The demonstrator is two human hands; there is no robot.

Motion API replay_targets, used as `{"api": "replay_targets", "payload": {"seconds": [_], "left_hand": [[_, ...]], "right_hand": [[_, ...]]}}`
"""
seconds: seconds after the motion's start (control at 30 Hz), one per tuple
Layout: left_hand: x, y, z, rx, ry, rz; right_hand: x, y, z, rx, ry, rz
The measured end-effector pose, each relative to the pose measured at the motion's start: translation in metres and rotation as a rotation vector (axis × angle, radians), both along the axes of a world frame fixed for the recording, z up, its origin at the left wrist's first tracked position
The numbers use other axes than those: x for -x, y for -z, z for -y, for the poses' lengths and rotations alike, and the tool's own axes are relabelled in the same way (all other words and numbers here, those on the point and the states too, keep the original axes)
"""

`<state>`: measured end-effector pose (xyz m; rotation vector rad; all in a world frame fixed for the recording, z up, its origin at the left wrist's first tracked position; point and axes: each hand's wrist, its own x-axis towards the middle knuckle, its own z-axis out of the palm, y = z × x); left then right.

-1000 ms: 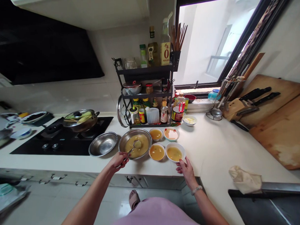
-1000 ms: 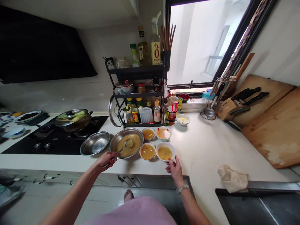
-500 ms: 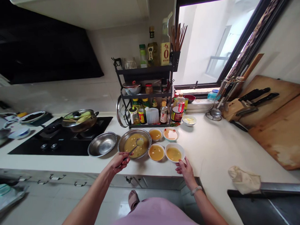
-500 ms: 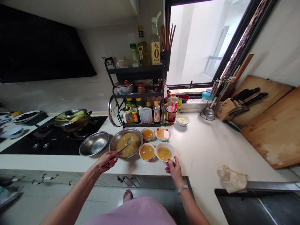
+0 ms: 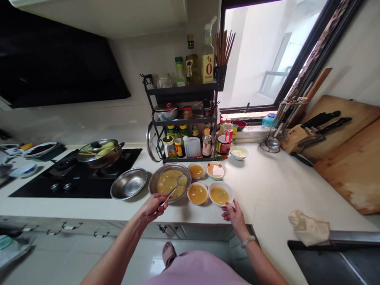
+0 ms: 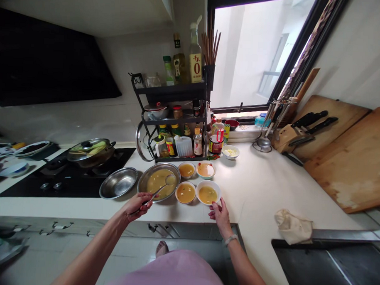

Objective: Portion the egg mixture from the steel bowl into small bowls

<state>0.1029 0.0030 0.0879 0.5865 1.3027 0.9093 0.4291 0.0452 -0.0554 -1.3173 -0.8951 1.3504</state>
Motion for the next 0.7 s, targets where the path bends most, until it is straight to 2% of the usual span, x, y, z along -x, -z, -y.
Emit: {"api": "replay_targets", "payload": {"seconds": [0.3, 0.7], "left_hand": [[-0.026, -0.014, 0.006, 0.001, 0.111, 0.03], [-0.062, -0.004, 0.002, 0.021, 0.258, 0.038]], "right_hand": [[0.0, 0.0, 0.0, -0.012, -0.007, 0.003], [0.0, 0.004, -0.001, -0.008, 0.006, -0.002]]}}
